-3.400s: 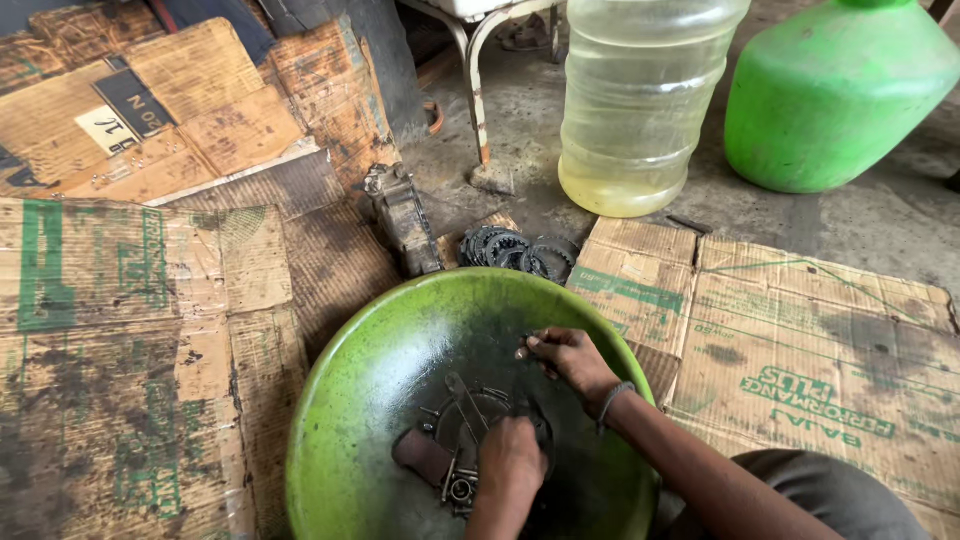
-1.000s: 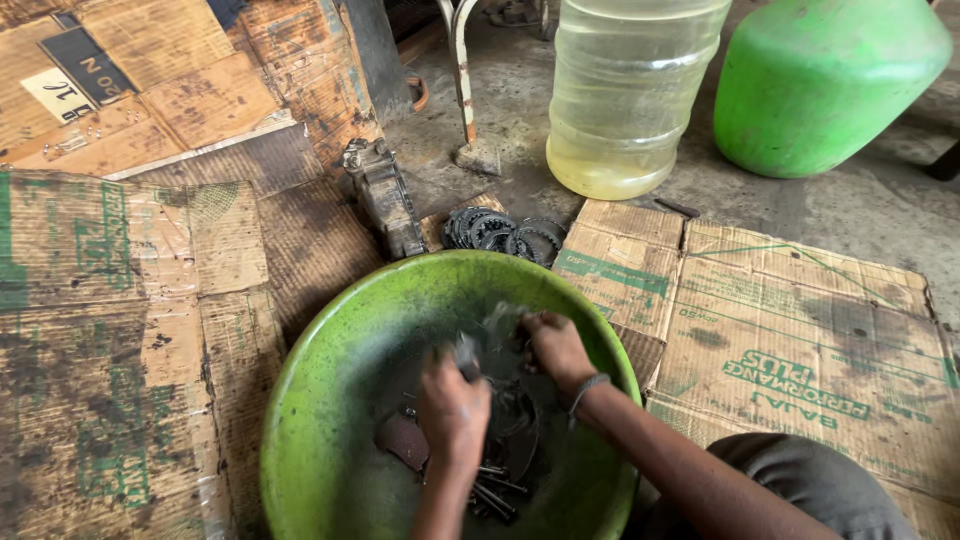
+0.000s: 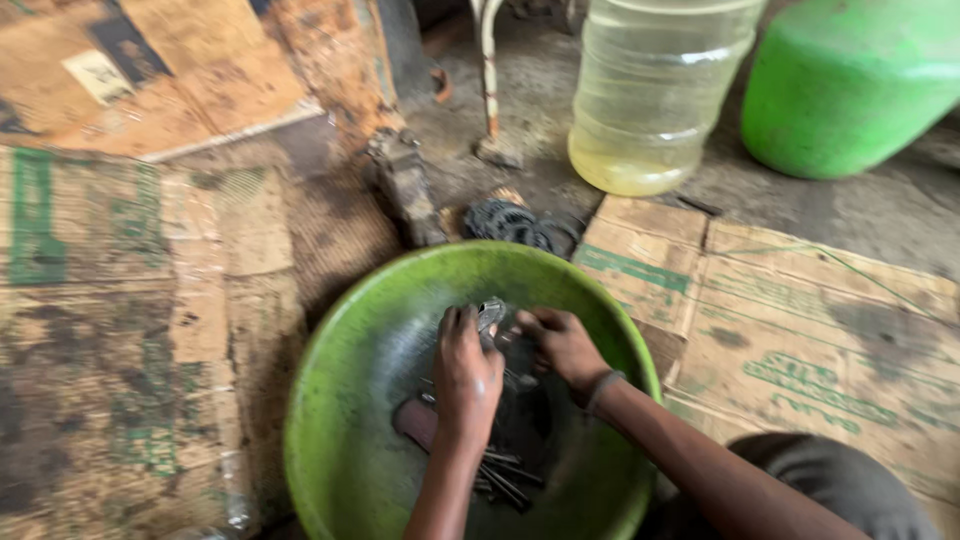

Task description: The person cleans various metal engine components in a green plastic basin by hand, pouring fluid from a bottle over them and wiping them.

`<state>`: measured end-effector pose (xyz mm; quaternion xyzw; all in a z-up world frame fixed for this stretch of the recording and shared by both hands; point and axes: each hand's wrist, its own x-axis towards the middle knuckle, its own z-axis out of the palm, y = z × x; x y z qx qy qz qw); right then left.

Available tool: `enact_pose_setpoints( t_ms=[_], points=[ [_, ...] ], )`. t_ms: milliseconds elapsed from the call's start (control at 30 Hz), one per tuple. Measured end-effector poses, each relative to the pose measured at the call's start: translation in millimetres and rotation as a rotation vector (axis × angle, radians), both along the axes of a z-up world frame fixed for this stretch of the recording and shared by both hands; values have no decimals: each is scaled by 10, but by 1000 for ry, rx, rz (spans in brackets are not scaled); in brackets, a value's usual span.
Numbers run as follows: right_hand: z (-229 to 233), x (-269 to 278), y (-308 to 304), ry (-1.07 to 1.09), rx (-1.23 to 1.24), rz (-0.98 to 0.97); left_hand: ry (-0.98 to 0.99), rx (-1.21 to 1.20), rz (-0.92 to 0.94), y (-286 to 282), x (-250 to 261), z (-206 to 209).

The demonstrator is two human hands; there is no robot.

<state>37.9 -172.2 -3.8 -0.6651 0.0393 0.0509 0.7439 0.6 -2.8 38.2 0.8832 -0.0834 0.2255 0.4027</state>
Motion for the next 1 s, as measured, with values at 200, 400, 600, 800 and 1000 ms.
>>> enact_pose_setpoints(
  t_ms=[200,400,600,800,1000],
  points=[
    [-6,19,5,-64,-106,-170,-107,144,-48,-196,-146,-321],
    [-24,-49,33,32,-81,-189,-30,75,40,-73,44,-234],
    [-44,-7,-16,-38,-363,-197,105,98,-54,-102,-102,-141],
    [-134,175,-164,-57,-74,-127,271,-122,16,16,-34,-446],
    [-168,116,-216,200,247,-65,534,132,74,-238,-16,-1076]
  ],
)
